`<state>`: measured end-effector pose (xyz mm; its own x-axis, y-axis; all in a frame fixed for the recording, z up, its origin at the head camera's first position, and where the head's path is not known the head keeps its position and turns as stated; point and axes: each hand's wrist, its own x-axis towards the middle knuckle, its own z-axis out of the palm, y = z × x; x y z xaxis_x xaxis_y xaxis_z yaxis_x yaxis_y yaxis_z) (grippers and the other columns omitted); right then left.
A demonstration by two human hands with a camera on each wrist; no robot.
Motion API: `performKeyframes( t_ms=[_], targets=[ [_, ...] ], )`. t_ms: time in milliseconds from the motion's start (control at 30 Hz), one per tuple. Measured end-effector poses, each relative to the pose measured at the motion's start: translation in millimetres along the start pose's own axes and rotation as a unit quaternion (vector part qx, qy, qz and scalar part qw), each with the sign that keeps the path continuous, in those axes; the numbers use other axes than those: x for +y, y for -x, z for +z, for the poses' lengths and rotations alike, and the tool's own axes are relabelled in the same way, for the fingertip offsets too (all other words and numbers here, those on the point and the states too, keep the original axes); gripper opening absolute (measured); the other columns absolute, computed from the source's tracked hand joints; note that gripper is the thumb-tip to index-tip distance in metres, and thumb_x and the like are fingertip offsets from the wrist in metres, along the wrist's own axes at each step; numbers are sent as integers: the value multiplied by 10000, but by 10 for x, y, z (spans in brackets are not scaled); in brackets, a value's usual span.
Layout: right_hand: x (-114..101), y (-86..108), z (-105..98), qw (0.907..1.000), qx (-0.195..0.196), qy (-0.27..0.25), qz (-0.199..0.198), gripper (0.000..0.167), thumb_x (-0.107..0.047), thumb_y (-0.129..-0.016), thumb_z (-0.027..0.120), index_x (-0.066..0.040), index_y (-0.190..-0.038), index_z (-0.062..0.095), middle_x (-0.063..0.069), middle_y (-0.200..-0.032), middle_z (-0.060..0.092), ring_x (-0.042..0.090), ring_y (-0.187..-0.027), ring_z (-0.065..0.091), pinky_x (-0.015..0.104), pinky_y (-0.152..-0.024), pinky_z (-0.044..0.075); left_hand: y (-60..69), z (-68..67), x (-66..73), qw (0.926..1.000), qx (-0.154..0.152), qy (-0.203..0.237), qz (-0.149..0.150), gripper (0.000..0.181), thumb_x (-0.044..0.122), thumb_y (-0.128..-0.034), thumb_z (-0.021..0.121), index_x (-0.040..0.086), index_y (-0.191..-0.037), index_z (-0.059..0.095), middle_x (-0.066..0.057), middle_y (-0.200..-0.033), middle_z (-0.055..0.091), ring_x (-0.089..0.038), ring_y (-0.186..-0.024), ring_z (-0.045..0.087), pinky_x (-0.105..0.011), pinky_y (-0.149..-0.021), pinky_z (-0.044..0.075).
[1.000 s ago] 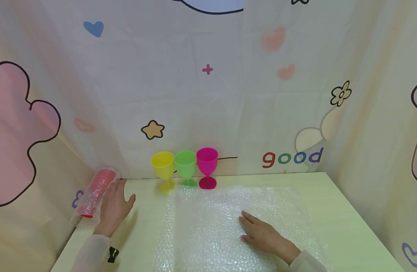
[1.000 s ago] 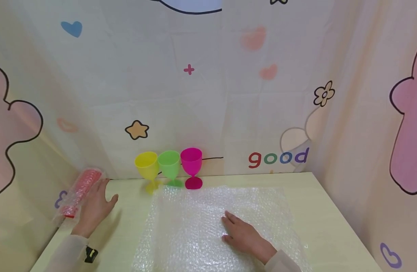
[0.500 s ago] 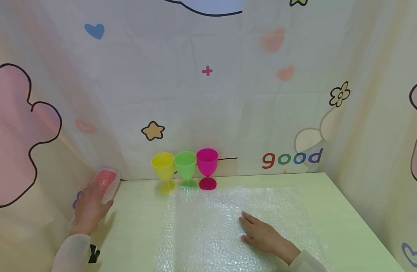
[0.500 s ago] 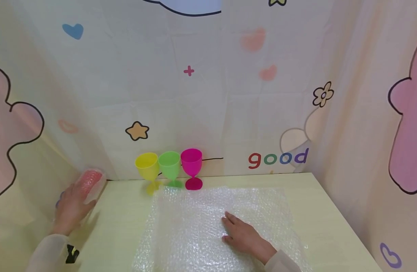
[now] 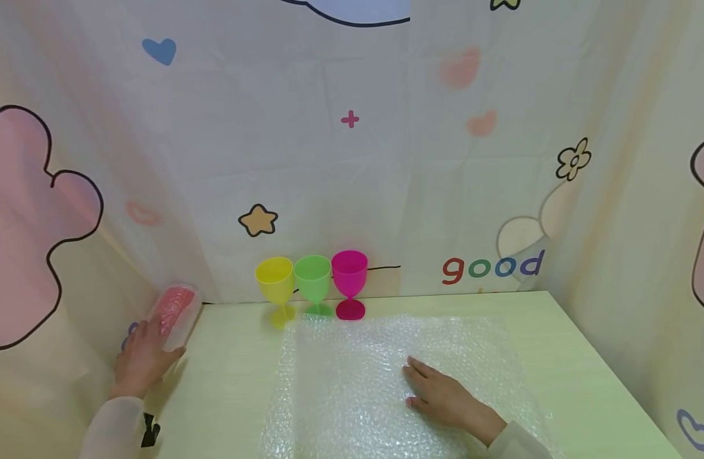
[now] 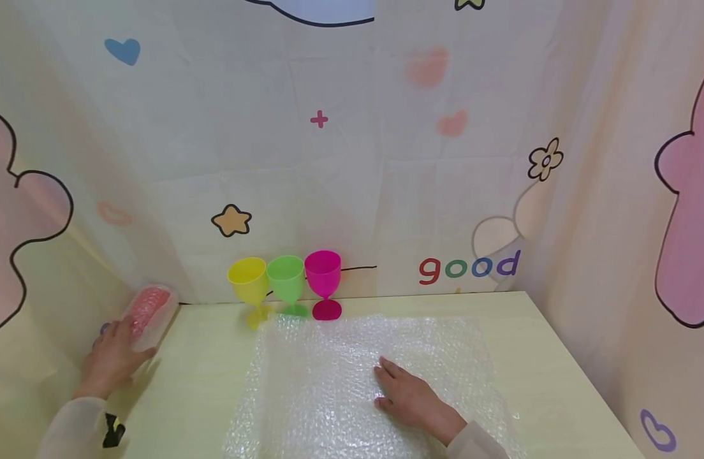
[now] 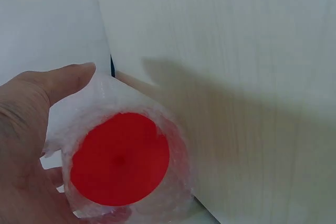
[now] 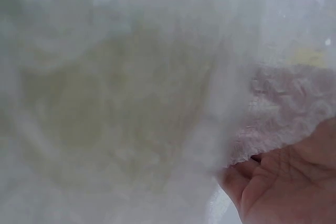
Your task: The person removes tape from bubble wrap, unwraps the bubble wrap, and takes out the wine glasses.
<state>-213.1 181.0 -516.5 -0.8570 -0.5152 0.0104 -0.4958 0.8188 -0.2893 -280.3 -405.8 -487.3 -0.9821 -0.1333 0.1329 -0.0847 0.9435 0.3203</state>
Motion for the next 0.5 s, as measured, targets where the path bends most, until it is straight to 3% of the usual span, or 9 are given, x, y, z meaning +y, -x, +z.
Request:
performKeyframes(
  t_ms=[167,267,500],
  targets=[
    [-5,6,-7,10000,-10,-52,-9,650,-343,-937,634,22,-1440,442,233,-1545,370,383,-1386,439,527,-1074,422,-40,40,-136,10000,-90,16,-4,1081,443,-791,767,-16,-1535,133,-386,-1373,276,-588,-1103,388,-751,-787,415],
    [-1,4,1,10000,-24,-56,0,654,-357,-939,628,18,-1442,443,226,-1549,367,378,-1391,435,526,-1075,421,-72,47,-188,9998,-187,15,-47,1119,455,-770,781,-33,-1530,122,-413,-1375,262,-608,-1112,386,-763,-805,410],
    [7,-4,3,10000,17,5,2,640,-343,-945,624,16,-1443,441,229,-1546,373,378,-1386,442,526,-1069,429,-86,34,-175,9989,-457,52,-130,1191,476,-755,788,-23,-1544,49,-432,-1320,281,-588,-1081,417,-734,-769,440]
  ],
)
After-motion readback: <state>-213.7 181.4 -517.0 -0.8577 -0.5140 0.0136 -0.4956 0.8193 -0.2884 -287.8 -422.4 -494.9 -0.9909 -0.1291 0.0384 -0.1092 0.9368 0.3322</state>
